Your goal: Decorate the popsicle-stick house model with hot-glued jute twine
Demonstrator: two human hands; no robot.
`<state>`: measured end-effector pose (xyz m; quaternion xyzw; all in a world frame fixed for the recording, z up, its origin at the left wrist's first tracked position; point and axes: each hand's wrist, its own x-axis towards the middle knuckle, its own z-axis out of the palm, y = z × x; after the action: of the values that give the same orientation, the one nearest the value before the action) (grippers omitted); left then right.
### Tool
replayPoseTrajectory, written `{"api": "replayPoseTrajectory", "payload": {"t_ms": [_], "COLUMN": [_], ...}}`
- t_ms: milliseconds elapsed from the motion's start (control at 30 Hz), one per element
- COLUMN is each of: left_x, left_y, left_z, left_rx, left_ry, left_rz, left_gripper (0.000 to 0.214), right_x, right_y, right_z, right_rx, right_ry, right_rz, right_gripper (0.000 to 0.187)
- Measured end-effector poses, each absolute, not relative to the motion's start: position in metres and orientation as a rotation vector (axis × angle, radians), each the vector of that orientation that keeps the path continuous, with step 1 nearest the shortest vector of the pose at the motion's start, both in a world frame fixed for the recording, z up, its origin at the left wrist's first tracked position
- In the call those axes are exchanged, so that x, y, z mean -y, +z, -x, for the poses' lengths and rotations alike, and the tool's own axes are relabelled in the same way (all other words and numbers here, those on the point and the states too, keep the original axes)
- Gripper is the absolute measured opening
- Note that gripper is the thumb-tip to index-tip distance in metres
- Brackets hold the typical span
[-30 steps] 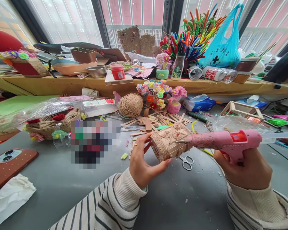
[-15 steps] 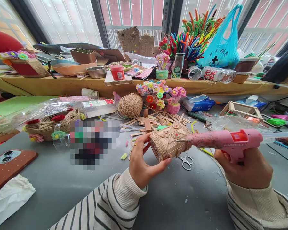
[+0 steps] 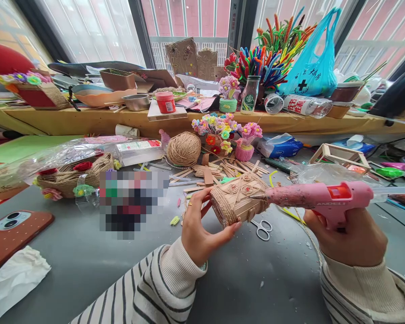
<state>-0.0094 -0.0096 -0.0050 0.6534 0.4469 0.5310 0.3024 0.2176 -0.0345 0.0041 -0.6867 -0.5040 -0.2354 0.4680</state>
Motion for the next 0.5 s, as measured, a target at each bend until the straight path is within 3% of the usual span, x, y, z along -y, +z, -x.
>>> {"api": "replayPoseTrajectory", "payload": {"t_ms": [500], "left_x": [0.009], "left_y": [-0.007], "left_z": [0.01], "left_rx": [-1.174], "left_ry": [1.4], "left_rz": [-1.688], "left_gripper": [0.065], "right_x": [0.029], "right_y": [0.0], "right_z": [-0.233], "right_rx": [1.308], "right_ry": [-0.66], "right_rz": [1.618], "right_gripper": [0.024]}}
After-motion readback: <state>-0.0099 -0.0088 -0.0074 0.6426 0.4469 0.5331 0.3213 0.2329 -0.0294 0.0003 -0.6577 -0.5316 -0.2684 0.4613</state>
